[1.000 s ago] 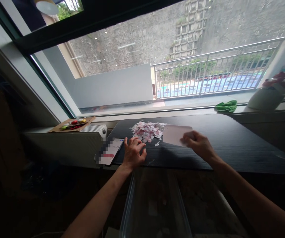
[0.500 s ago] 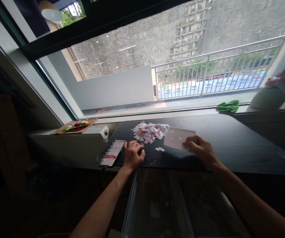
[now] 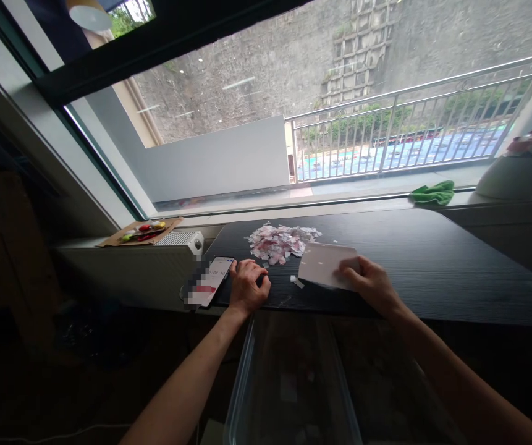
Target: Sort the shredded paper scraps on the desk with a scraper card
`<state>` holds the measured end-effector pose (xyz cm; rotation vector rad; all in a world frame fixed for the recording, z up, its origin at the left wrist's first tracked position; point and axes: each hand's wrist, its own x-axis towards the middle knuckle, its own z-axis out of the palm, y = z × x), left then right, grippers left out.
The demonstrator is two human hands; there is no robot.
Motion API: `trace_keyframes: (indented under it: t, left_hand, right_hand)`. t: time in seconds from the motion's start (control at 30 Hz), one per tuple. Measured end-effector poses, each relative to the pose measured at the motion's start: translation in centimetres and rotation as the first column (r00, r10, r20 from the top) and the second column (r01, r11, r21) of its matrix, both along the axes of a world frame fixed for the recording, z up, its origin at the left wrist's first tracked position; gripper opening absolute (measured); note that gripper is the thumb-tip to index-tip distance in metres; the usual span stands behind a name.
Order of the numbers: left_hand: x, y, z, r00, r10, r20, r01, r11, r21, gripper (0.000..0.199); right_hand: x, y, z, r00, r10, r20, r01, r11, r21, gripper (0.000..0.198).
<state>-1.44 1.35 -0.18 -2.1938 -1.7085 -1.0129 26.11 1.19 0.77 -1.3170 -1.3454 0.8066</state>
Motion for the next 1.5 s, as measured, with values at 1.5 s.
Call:
trace_keyframes:
  t: [1.5]
  left_hand:
    - [0.1, -0.1, 0.0, 1.0, 0.002, -0.012, -0.002, 1.0, -0.018, 0.012]
  right_hand:
    - [-0.6, -1.0, 1.4, 0.945, 0.31, -0.103, -0.32, 0.941, -0.107, 0.029]
